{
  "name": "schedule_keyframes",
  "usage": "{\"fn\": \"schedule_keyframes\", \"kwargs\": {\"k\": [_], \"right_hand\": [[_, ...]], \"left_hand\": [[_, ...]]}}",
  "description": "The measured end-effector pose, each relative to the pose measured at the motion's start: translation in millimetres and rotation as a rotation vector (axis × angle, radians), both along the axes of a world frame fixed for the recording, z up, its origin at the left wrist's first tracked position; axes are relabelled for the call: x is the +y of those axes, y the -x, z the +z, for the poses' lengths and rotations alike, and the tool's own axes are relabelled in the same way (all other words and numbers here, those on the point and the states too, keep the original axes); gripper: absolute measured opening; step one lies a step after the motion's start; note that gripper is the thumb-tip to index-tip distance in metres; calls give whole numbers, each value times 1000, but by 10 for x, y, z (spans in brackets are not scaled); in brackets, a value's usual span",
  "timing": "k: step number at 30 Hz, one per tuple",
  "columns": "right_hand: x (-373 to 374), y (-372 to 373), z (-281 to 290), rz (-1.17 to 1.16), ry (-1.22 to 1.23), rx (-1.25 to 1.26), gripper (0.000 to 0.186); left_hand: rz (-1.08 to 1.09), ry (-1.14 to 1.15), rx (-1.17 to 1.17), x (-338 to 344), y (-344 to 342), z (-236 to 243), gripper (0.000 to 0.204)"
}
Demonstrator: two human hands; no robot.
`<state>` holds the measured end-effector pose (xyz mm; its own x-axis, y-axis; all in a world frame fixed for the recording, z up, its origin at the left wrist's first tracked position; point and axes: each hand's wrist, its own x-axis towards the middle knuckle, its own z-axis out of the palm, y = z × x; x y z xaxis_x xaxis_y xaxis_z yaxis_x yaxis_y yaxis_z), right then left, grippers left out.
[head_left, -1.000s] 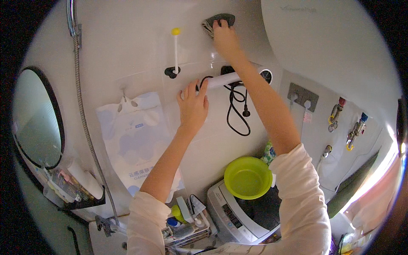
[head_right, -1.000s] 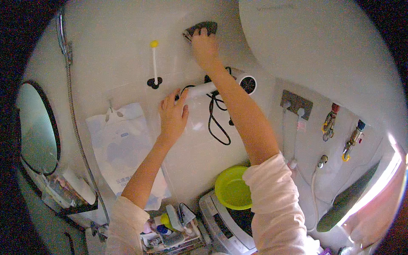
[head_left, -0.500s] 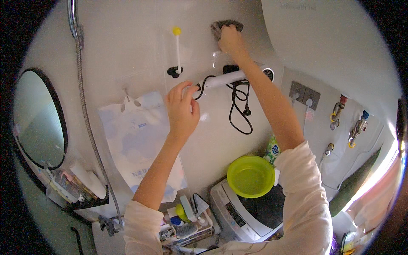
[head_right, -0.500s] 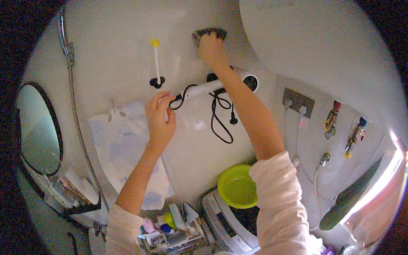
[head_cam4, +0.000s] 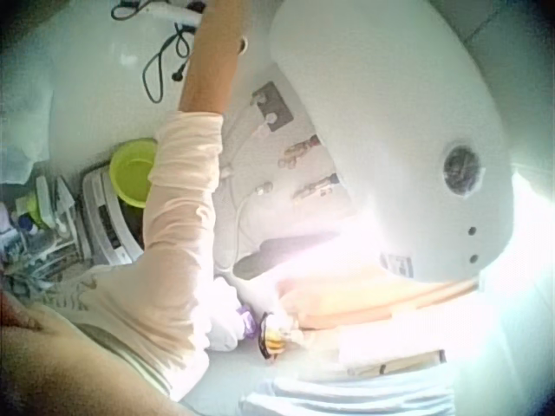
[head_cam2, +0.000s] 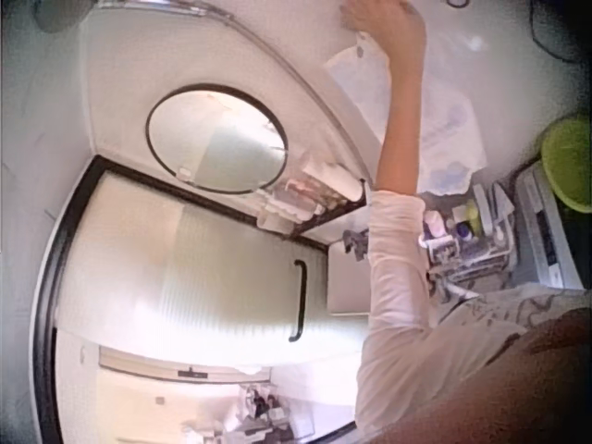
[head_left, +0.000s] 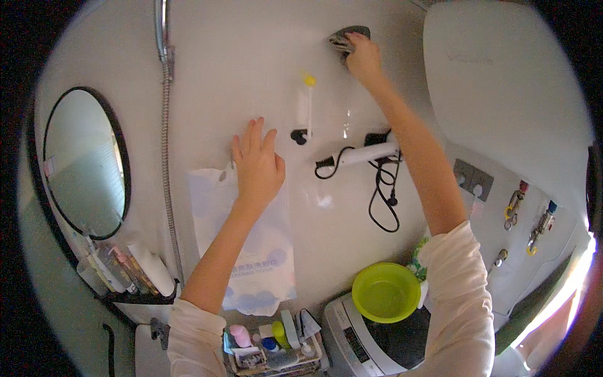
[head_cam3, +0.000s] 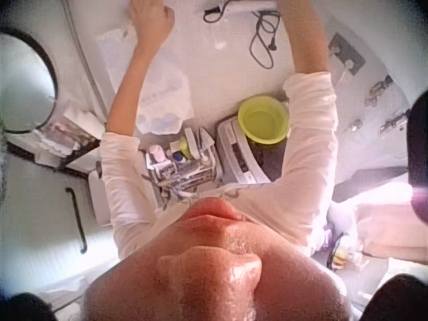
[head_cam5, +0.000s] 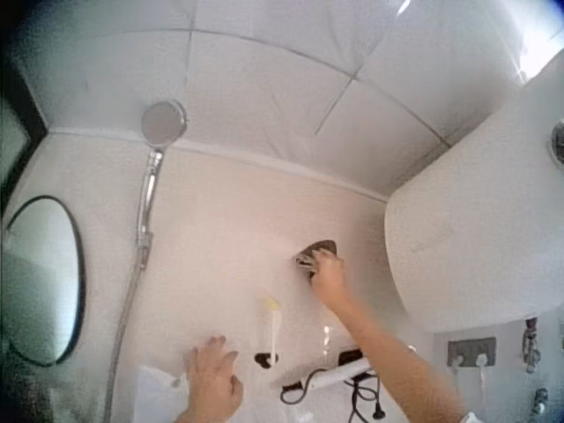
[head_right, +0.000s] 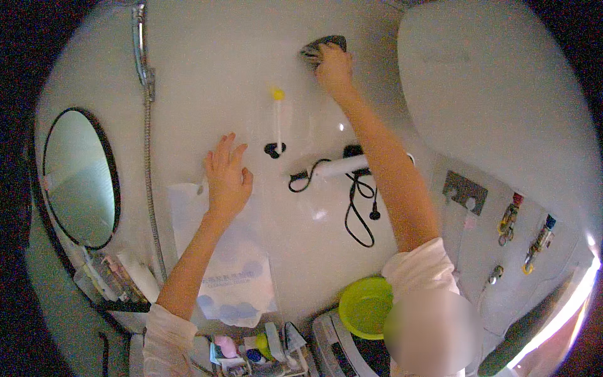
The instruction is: The person wets a cloth at the sink, then wipes the frosted glass shower door, the sink basin, and the surrounding countertop. They continue wiping the wall tiles, a plastic bag, and a wall-mounted hairdryer, using the cloth to clean multiple surfaces in the bathroom.
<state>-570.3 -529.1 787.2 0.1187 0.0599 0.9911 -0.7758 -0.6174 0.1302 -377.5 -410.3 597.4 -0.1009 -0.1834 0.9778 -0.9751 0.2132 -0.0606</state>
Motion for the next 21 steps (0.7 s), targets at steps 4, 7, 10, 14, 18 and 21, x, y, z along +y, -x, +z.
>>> {"fn": "schedule_keyframes", "kwargs": {"k": [4,7,10,14,18,21], "right_hand": [[88,-381,166,-63,90,161,47],[195,-540,215,37,130,338,47],[252,-577,245,126,109,494,49],[336,-389,260,313,-33,341,50],[438,-206,-56,649,-133,178,52],[425,-174,-411,284,233,389,52]], "left_hand": [[162,-3,6,11,-173,171,47],[241,-49,4,2,-304,292,53],[329,-85,-24,-21,-340,308,55],[379,-118,-74,-5,-396,308,56],[365,-112,-96,-2,-440,320,57],[327,2,-119,-30,-399,291,55]]}}
